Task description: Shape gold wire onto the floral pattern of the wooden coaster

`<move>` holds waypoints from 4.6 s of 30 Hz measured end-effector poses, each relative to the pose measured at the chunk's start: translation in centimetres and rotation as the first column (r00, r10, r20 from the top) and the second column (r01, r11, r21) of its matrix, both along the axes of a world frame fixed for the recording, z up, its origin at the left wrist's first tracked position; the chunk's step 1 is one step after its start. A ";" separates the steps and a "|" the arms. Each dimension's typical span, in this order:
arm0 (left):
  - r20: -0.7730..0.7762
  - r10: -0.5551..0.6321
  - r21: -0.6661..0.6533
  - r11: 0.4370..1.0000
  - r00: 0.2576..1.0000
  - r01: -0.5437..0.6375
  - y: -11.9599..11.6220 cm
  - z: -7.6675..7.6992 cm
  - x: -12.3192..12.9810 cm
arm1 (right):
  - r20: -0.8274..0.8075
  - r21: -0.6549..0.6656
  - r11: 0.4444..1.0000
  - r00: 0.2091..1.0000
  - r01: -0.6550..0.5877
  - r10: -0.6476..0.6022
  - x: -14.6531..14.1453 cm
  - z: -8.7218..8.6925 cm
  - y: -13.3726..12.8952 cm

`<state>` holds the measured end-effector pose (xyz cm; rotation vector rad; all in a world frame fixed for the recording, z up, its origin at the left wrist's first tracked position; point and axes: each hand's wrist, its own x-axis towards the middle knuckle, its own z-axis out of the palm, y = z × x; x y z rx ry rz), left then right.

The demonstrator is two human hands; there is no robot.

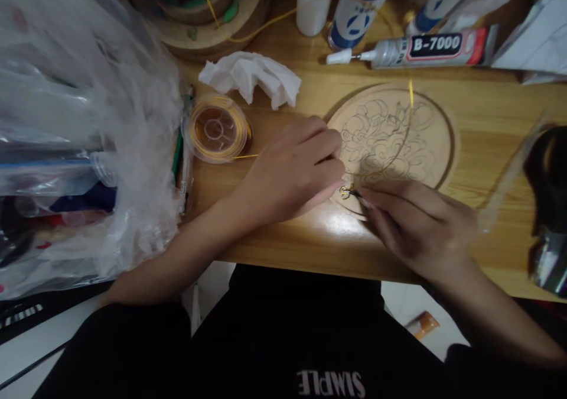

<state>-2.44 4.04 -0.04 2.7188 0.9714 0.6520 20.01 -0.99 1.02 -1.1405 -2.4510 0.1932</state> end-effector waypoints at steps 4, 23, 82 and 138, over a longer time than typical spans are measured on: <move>-0.016 -0.002 -0.041 0.999 1.000 0.001 0.0 -0.1 0.0 | 0.013 0.013 1.000 1.000 -0.014 0.014 0.0 0.1 0.1; -0.076 -0.019 0.020 1.000 0.997 0.020 -0.7 1.4 -0.2 | -0.090 -0.045 0.998 0.995 0.032 -0.036 0.6 -0.1 -0.2; -0.032 0.178 0.137 0.976 0.983 -0.172 -6.1 -0.3 0.6 | -0.105 -0.016 1.000 0.995 0.001 -0.003 0.6 -0.3 0.0; -0.053 0.206 0.120 0.973 0.977 -0.198 -6.0 0.0 0.6 | -0.075 -0.022 1.000 0.997 -0.018 0.016 0.5 -0.3 0.3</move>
